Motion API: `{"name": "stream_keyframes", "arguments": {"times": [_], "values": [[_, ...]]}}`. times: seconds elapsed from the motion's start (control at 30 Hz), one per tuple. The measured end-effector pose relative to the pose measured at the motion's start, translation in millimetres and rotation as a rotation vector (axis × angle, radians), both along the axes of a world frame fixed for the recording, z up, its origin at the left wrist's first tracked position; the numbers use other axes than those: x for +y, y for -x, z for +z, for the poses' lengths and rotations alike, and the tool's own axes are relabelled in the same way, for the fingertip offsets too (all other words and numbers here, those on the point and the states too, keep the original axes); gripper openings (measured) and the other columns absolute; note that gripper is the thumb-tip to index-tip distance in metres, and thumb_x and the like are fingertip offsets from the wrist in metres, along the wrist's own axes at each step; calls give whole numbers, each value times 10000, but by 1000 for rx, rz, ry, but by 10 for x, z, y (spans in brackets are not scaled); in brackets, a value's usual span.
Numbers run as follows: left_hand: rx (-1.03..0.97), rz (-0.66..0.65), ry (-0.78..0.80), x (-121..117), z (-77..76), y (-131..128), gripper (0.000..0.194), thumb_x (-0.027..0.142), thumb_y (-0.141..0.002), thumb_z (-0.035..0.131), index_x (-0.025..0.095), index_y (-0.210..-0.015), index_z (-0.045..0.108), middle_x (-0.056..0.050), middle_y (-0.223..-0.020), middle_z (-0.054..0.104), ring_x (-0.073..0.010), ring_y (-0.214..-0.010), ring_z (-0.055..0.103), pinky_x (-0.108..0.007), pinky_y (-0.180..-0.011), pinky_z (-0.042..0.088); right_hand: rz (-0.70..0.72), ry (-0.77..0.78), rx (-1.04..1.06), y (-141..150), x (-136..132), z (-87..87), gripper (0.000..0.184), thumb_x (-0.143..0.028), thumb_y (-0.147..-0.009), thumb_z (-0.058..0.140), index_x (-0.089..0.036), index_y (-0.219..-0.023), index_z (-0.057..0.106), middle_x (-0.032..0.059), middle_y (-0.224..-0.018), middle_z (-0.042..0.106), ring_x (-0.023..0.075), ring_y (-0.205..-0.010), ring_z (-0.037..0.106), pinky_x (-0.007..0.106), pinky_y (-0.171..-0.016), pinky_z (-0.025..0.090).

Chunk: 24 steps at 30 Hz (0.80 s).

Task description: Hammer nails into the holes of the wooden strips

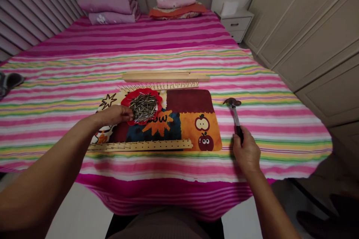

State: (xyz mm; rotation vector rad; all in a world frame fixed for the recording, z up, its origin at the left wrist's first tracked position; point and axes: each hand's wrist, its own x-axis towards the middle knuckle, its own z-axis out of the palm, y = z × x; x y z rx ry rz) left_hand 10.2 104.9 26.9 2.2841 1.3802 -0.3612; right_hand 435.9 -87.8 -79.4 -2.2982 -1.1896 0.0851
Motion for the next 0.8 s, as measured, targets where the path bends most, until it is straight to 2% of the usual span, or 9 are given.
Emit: {"name": "stream_keyframes", "arguments": {"times": [0.13, 0.27, 0.43, 0.53, 0.67, 0.8], "values": [[-113, 117, 11, -22, 101, 56, 217, 424, -692, 512, 219, -661, 577, 22, -638, 595, -150, -649, 522, -240, -659, 395, -5, 23, -2, 5, 0, 3, 499, -392, -809, 467, -164, -1234, 595, 114, -963, 705, 257, -763, 628, 321, -635, 441], [-265, 233, -1, 11, 158, -4, 239, 450, -663, 562, 213, -630, 572, 22, -570, 544, -135, -582, 478, -243, -594, 388, 7, 10, -20, 0, 2, -4, 491, -382, -810, 467, -162, -1229, 597, 116, -957, 702, 257, -759, 629, 324, -634, 450], [-599, 584, -46, 44, 242, -214, 272, 442, -626, 660, 193, -717, 598, -10, -649, 605, -141, -613, 547, -242, -545, 422, 34, -29, -32, -6, 6, -15, 487, -380, -808, 468, -157, -1219, 606, 115, -937, 698, 257, -766, 628, 329, -651, 461], [-627, 701, -92, 33, 270, -233, 284, 409, -616, 672, 192, -795, 633, -10, -678, 631, -141, -611, 556, -245, -532, 431, 15, 3, -17, 1, 10, -9, 505, -387, -805, 471, -156, -1237, 595, 118, -947, 699, 262, -767, 628, 333, -652, 458], [-516, 639, -28, 15, 158, -80, 233, 338, -589, 662, 180, -760, 641, 9, -619, 615, -129, -570, 533, -259, -568, 438, -10, 36, 0, 15, 11, 4, 515, -392, -810, 469, -155, -1253, 583, 121, -958, 701, 264, -763, 630, 334, -641, 452], [-294, 500, -131, -30, -8, 25, 193, 302, -620, 606, 197, -770, 668, 18, -654, 651, -144, -620, 561, -264, -629, 439, 6, 15, -3, 16, 9, 8, 504, -390, -810, 466, -165, -1244, 590, 114, -967, 700, 267, -776, 629, 337, -643, 448]]}}
